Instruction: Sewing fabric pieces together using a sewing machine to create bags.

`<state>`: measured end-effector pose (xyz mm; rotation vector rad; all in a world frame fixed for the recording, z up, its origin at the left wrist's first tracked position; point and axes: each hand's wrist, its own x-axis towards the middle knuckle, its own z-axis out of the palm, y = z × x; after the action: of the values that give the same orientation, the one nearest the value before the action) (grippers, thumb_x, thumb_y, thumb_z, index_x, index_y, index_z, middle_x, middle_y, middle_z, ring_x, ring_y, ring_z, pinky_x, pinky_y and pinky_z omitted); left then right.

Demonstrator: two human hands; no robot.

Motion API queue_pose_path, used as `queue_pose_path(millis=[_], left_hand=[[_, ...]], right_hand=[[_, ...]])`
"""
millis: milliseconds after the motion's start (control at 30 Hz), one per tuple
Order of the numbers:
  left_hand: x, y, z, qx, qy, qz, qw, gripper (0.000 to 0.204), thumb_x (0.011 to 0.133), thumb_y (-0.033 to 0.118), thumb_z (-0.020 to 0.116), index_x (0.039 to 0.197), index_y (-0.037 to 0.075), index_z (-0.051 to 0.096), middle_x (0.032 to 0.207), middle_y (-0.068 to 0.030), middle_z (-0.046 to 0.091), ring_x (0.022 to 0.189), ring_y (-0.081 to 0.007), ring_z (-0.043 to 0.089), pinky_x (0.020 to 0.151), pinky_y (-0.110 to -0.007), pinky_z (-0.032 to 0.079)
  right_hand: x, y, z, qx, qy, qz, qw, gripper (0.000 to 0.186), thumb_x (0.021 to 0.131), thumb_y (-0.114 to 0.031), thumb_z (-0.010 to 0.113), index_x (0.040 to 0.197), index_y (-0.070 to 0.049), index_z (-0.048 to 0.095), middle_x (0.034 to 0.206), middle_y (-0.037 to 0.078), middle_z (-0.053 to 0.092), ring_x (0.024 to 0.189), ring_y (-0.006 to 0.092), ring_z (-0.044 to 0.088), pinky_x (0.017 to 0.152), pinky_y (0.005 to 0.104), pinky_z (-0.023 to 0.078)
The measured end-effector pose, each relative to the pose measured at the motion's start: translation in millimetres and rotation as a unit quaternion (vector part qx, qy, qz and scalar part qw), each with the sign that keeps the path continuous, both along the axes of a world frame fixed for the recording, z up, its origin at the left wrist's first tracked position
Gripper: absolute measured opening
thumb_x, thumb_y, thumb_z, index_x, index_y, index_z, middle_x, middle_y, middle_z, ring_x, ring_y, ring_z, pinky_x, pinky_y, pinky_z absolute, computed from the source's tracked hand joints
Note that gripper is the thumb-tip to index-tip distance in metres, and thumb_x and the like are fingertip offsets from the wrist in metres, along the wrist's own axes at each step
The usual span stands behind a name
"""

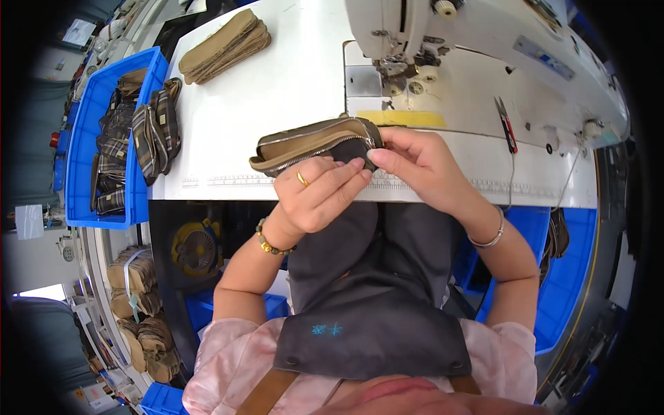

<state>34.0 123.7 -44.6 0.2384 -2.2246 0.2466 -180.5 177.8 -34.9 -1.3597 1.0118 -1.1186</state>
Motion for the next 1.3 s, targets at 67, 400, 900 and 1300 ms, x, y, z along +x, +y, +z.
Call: queue_pose_path(millis=[67, 400, 900, 1300], left_hand=[[-4, 17, -7, 0.022, 0.025, -0.003, 0.999, 0.021, 0.068, 0.012, 0.074, 0.088, 0.008, 0.078, 0.093, -0.0041, 0.074, 0.075, -0.0156, 0.065, 0.070, -0.030, 0.058], [40, 59, -30, 0.154, 0.178, 0.133, 0.963, 0.037, 0.097, 0.034, 0.066, 0.126, 0.011, 0.064, 0.130, -0.0089, 0.059, 0.117, -0.0238, 0.056, 0.111, -0.046, 0.041], [48, 27, -31, 0.472, 0.131, 0.128, 0.862, 0.026, 0.096, 0.009, 0.067, 0.122, 0.004, 0.068, 0.128, -0.0122, 0.065, 0.118, -0.0224, 0.062, 0.095, -0.034, 0.051], [88, -124, 8, 0.309, 0.042, 0.270, 0.911, 0.018, 0.095, 0.016, 0.069, 0.110, 0.006, 0.073, 0.111, -0.0103, 0.074, 0.100, -0.0272, 0.068, 0.085, -0.035, 0.053]], right_hand=[[13, 16, -8, 0.036, -0.079, -0.032, 0.996, 0.021, 0.100, -0.011, 0.064, 0.114, 0.005, 0.067, 0.093, 0.000, 0.068, 0.082, 0.0034, 0.058, 0.074, 0.0220, 0.050], [-1, 88, -26, 0.034, -0.058, -0.209, 0.976, 0.024, 0.098, -0.006, 0.065, 0.121, 0.003, 0.067, 0.097, 0.001, 0.071, 0.085, 0.0044, 0.062, 0.074, 0.0216, 0.053], [-187, 299, -89, -0.113, -0.195, -0.566, 0.793, 0.037, 0.101, -0.015, 0.060, 0.136, -0.002, 0.055, 0.126, 0.013, 0.065, 0.113, 0.0222, 0.064, 0.090, 0.0390, 0.056], [-271, 447, -151, 0.254, 0.497, -0.758, 0.338, 0.058, 0.097, -0.036, 0.069, 0.138, 0.003, 0.056, 0.137, 0.024, 0.059, 0.122, 0.0369, 0.058, 0.103, 0.0435, 0.048]])
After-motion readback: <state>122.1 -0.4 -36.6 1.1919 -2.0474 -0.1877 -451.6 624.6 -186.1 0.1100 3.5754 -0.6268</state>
